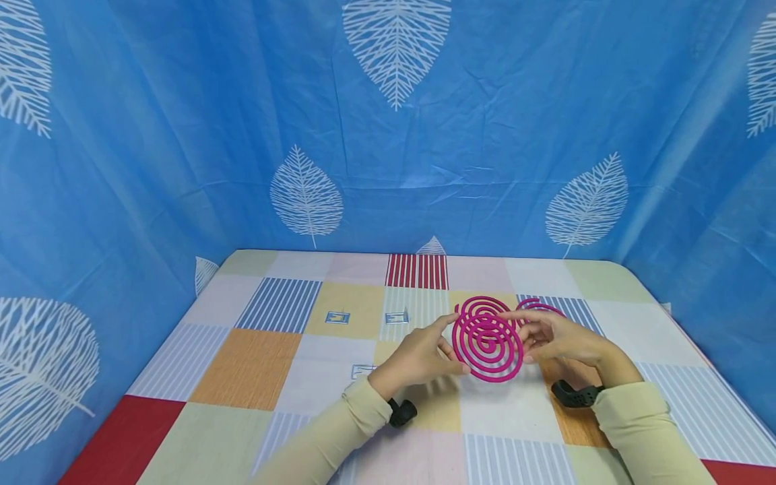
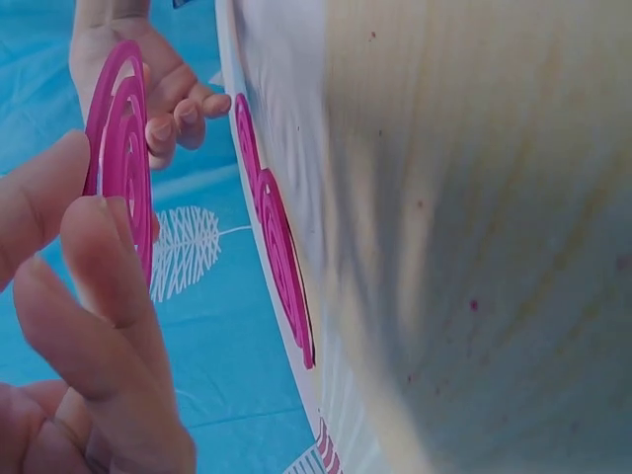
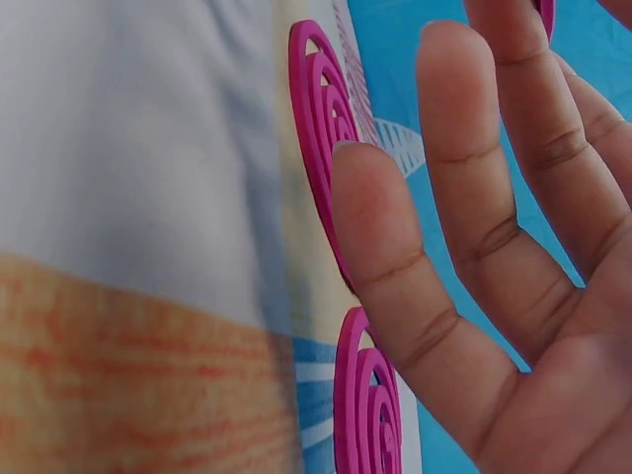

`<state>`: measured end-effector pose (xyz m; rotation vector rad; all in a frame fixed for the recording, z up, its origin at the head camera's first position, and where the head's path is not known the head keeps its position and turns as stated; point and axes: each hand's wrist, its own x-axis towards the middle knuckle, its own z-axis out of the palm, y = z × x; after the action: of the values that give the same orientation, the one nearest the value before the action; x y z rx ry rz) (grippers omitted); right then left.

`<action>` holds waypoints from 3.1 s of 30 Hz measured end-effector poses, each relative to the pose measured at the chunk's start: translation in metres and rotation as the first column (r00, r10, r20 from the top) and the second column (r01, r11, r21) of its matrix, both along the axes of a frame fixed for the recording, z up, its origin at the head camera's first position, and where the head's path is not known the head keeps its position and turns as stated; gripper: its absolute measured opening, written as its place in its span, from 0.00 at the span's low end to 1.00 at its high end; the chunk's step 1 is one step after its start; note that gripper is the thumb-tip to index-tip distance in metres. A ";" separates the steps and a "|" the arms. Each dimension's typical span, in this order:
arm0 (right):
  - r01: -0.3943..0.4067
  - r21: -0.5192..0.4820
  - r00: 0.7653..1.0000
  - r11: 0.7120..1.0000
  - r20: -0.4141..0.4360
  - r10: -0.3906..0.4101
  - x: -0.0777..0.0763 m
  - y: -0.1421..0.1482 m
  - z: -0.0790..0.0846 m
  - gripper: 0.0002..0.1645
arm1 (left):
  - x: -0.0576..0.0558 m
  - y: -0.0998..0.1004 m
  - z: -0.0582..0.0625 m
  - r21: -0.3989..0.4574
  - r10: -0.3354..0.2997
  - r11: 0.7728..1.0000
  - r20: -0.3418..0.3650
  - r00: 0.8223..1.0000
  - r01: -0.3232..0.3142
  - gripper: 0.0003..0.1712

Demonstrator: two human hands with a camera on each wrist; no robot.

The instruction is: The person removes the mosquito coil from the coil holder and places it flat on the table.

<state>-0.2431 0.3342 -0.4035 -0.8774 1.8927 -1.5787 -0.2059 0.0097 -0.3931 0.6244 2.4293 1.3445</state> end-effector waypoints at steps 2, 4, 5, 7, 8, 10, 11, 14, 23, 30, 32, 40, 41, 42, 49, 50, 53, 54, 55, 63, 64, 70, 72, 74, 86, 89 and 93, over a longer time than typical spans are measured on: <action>-0.012 -0.005 1.000 1.000 0.005 0.012 0.000 0.001 -0.002 0.42 | 0.001 0.001 0.000 -0.002 -0.007 1.000 0.016 1.000 0.007 0.56; -0.025 -0.012 1.000 1.000 0.011 0.025 -0.001 0.002 -0.003 0.43 | 0.001 0.002 -0.001 -0.004 -0.018 1.000 0.028 0.999 0.018 0.55; -0.031 -0.013 0.999 0.999 0.012 0.032 -0.001 0.003 -0.004 0.43 | 0.002 0.002 -0.001 -0.006 -0.024 1.000 0.034 0.999 0.024 0.55; -0.042 -0.011 0.999 0.999 0.011 0.042 -0.001 0.004 -0.005 0.43 | 0.002 0.002 -0.002 -0.004 -0.036 0.999 0.044 0.998 0.036 0.54; -0.047 -0.009 0.999 0.999 0.010 0.047 0.000 0.004 -0.006 0.43 | 0.002 0.002 -0.002 -0.001 -0.042 0.999 0.048 0.998 0.042 0.54; -0.054 -0.001 0.999 0.999 0.006 0.054 0.000 0.005 -0.007 0.43 | 0.002 0.002 -0.003 0.009 -0.056 0.998 0.063 0.996 0.055 0.53; -0.056 0.003 0.998 0.998 0.007 0.056 0.000 0.006 -0.008 0.43 | 0.001 0.002 -0.004 0.015 -0.062 0.998 0.072 0.995 0.061 0.53; -0.058 0.009 0.998 0.998 0.016 0.058 -0.001 0.007 -0.010 0.43 | 0.000 0.002 -0.006 0.041 -0.080 0.996 0.105 0.991 0.076 0.53; -0.084 0.037 0.996 0.996 0.029 0.083 -0.003 0.007 -0.013 0.43 | 0.000 0.001 -0.008 0.021 -0.085 0.996 0.146 0.986 0.083 0.48; -0.085 0.069 0.995 0.994 0.049 0.082 -0.003 0.010 -0.014 0.41 | 0.000 0.002 -0.009 0.000 -0.092 0.996 0.161 0.983 0.093 0.45; -0.087 0.077 0.995 0.993 0.059 0.083 -0.003 0.011 -0.014 0.40 | -0.001 0.002 -0.010 -0.002 -0.096 0.995 0.165 0.982 0.098 0.44; -0.098 0.106 0.994 0.989 0.059 0.092 -0.001 0.011 -0.013 0.42 | 0.000 0.002 -0.013 0.007 -0.114 0.993 0.185 0.976 0.114 0.41; -0.096 0.111 0.994 0.989 0.059 0.090 0.000 0.011 -0.013 0.42 | 0.000 0.002 -0.013 0.008 -0.115 0.993 0.187 0.976 0.116 0.41; -0.092 0.116 0.994 0.989 0.063 0.085 0.000 0.011 -0.013 0.41 | 0.000 0.003 -0.013 0.007 -0.117 0.993 0.187 0.975 0.118 0.41; -0.093 0.142 0.994 0.985 0.069 0.084 0.002 0.010 -0.008 0.39 | 0.000 0.002 -0.014 -0.006 -0.129 0.991 0.206 0.970 0.134 0.38; -0.097 0.143 0.994 0.985 0.066 0.089 0.002 0.010 -0.008 0.39 | 0.000 0.002 -0.014 -0.008 -0.132 0.991 0.209 0.969 0.137 0.37; -0.112 0.143 0.992 0.983 0.068 0.103 0.002 0.011 -0.007 0.39 | 0.000 0.002 -0.014 -0.013 -0.137 0.990 0.212 0.968 0.143 0.37; -0.117 0.144 0.992 0.983 0.069 0.108 0.002 0.011 -0.007 0.39 | 0.000 0.002 -0.014 -0.017 -0.137 0.990 0.211 0.968 0.143 0.37; -0.120 0.144 0.992 0.982 0.068 0.111 0.002 0.012 -0.007 0.39 | 0.001 0.002 -0.014 -0.023 -0.135 0.989 0.211 0.968 0.143 0.37; -0.135 0.171 0.991 0.976 0.045 0.129 0.002 0.012 -0.005 0.40 | 0.002 0.003 -0.012 -0.042 -0.120 0.990 0.202 0.972 0.131 0.36; -0.134 0.177 0.991 0.975 0.047 0.128 0.002 0.012 -0.005 0.40 | 0.002 0.002 -0.012 -0.041 -0.119 0.991 0.202 0.972 0.130 0.36; -0.115 0.213 0.992 0.970 0.069 0.103 0.003 0.011 -0.004 0.37 | 0.002 0.001 -0.010 -0.023 -0.119 0.992 0.186 0.975 0.125 0.34; -0.111 0.213 0.993 0.971 0.072 0.097 0.004 0.011 -0.003 0.37 | 0.002 -0.001 -0.009 -0.023 -0.119 0.992 0.175 0.977 0.125 0.34; -0.108 0.210 0.993 0.972 0.068 0.096 0.004 0.012 -0.004 0.37 | 0.001 -0.002 -0.009 -0.030 -0.118 0.992 0.160 0.980 0.124 0.34; -0.023 0.149 0.999 0.989 -0.027 0.027 0.003 0.013 -0.006 0.33 | -0.008 -0.015 -0.003 0.019 -0.181 0.984 0.079 0.980 0.180 0.34; -0.005 0.107 1.000 0.994 -0.017 0.007 0.003 0.014 -0.007 0.29 | -0.012 -0.020 -0.003 0.061 -0.206 0.977 0.028 0.978 0.204 0.33; 0.034 0.064 0.999 0.997 0.037 -0.036 0.003 0.016 -0.006 0.26 | -0.015 -0.026 -0.002 0.124 -0.218 0.968 -0.017 0.976 0.218 0.31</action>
<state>-0.2399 0.3498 -0.4098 -0.7857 1.9299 -1.5367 -0.2214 -0.0161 -0.3951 0.8982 2.2141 1.4111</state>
